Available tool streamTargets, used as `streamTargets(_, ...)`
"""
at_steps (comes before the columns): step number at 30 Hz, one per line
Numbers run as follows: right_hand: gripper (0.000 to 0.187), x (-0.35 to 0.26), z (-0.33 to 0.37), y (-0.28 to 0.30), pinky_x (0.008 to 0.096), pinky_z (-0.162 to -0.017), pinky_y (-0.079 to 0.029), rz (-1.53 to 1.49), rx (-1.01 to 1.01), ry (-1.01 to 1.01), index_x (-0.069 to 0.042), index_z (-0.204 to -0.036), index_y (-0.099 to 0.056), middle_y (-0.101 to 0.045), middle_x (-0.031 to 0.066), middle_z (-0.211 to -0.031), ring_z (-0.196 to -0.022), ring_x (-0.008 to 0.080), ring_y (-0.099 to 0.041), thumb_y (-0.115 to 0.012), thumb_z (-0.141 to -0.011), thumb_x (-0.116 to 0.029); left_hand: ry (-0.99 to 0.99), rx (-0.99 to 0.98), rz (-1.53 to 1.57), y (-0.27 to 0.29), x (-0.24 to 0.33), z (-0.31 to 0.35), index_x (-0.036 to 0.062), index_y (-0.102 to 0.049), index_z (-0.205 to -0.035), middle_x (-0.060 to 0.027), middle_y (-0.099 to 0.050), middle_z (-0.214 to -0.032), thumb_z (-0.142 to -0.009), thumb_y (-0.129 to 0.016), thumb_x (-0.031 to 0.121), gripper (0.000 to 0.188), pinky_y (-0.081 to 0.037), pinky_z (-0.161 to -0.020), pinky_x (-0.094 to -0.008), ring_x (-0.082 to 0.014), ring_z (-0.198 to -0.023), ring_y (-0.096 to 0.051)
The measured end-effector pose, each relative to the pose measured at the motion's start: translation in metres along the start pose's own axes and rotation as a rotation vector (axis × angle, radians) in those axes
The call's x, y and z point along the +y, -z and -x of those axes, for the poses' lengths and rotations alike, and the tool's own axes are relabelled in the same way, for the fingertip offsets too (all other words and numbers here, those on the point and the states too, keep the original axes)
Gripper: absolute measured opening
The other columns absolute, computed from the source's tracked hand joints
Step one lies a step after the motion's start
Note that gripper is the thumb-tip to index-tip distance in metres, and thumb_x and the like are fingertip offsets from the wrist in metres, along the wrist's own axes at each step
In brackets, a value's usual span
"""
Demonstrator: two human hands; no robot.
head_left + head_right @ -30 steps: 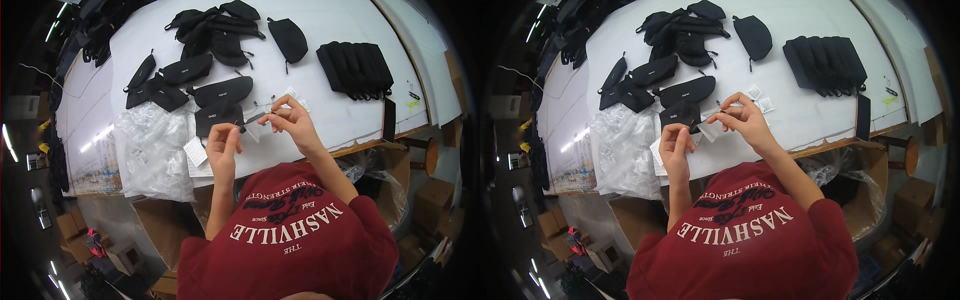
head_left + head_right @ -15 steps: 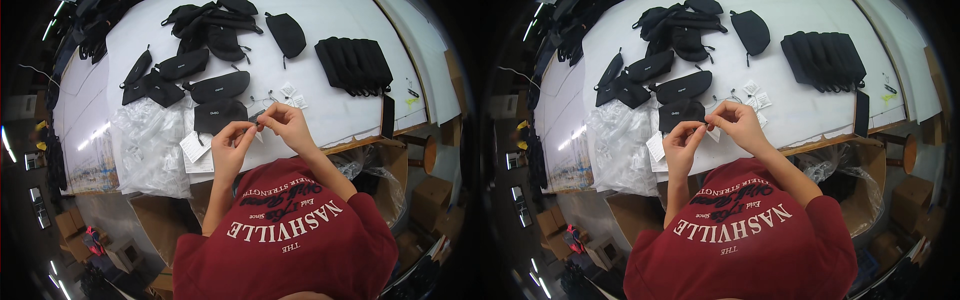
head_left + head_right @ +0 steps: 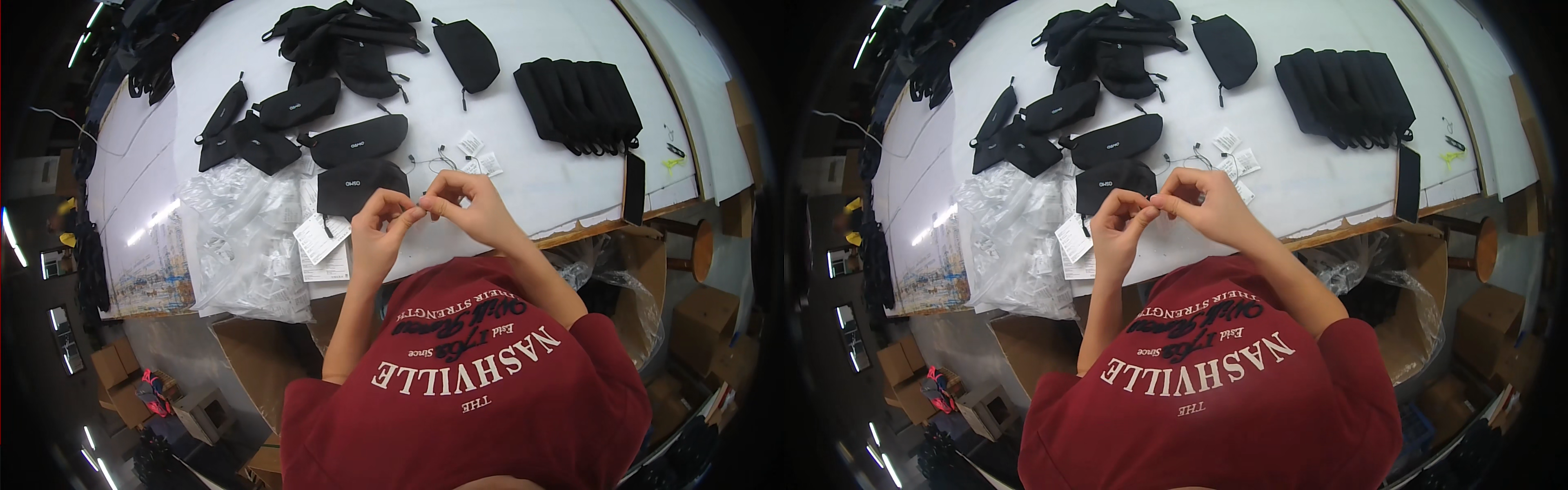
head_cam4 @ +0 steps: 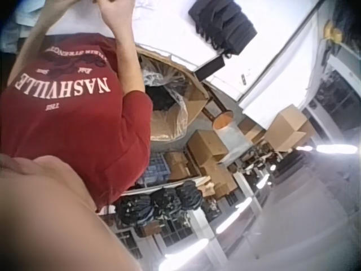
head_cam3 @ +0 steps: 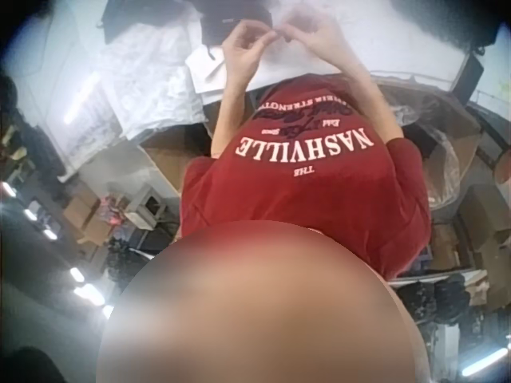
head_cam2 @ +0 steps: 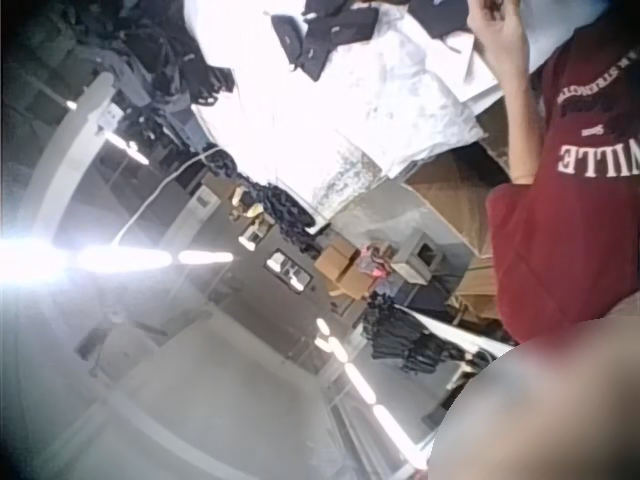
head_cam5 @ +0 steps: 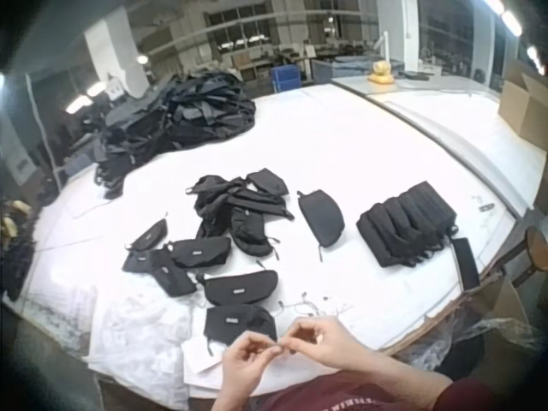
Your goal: Packaging pairs of glasses into protective black pouches and attaching tags.
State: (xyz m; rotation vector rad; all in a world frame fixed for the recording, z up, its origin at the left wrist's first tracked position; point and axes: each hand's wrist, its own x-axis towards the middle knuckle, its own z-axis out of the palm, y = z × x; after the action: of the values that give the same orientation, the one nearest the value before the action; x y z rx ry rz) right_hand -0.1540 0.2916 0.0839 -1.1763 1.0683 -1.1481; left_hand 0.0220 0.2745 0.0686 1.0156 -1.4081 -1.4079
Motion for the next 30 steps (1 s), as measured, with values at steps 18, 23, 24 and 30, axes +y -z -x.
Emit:
streamTargets(18,0.030,0.069,-0.046,-0.030,0.0377,-0.090,-0.045,0.660,-0.182,0.211,-0.007,-0.098,-0.061,-0.051,0.0166,-0.127,-0.106,0.0342,-0.056,-0.069,-0.071,-0.017,-0.245,0.048,-0.557,0.010,0.004,0.033,0.0024,-0.059,-0.095,-0.0119,-0.059,-0.095,-0.083,-0.062,0.006,0.013,-0.045,-0.075,-0.0353,-0.0271,-0.088,-0.056)
streamTargets(23,0.013,0.047,-0.041,-0.008,0.0334,-0.082,-0.048,0.539,-0.084,0.246,-0.002,-0.084,-0.063,-0.065,0.0139,-0.105,-0.092,0.0268,-0.064,-0.064,-0.075,-0.012,-0.286,0.035,-0.799,0.036,-0.006,0.018,0.0042,-0.061,-0.099,-0.0090,-0.060,-0.100,-0.082,-0.063,0.007,0.017,-0.041,-0.082,-0.0366,-0.0286,-0.098,-0.054)
streamTargets(24,0.013,0.042,-0.040,-0.002,0.0313,-0.080,-0.048,0.458,-0.108,0.119,-0.002,-0.085,-0.063,-0.067,0.0119,-0.099,-0.088,0.0225,-0.064,-0.063,-0.077,-0.012,-0.388,-0.019,-0.884,0.036,-0.008,0.015,0.0056,-0.062,-0.101,-0.0072,-0.061,-0.101,-0.081,-0.065,0.009,0.021,-0.039,-0.086,-0.0377,-0.0287,-0.103,-0.053)
streamTargets(30,0.016,0.005,-0.029,0.020,0.0242,-0.072,-0.047,0.294,-0.162,-0.117,0.002,-0.088,-0.064,-0.066,0.0060,-0.079,-0.074,0.0089,-0.061,-0.062,-0.081,-0.012,-0.478,-0.080,-1.051,0.029,0.004,0.016,0.0128,-0.066,-0.103,-0.0010,-0.061,-0.100,-0.071,-0.074,0.016,0.033,-0.033,-0.089,-0.0382,-0.0249,-0.104,-0.050)
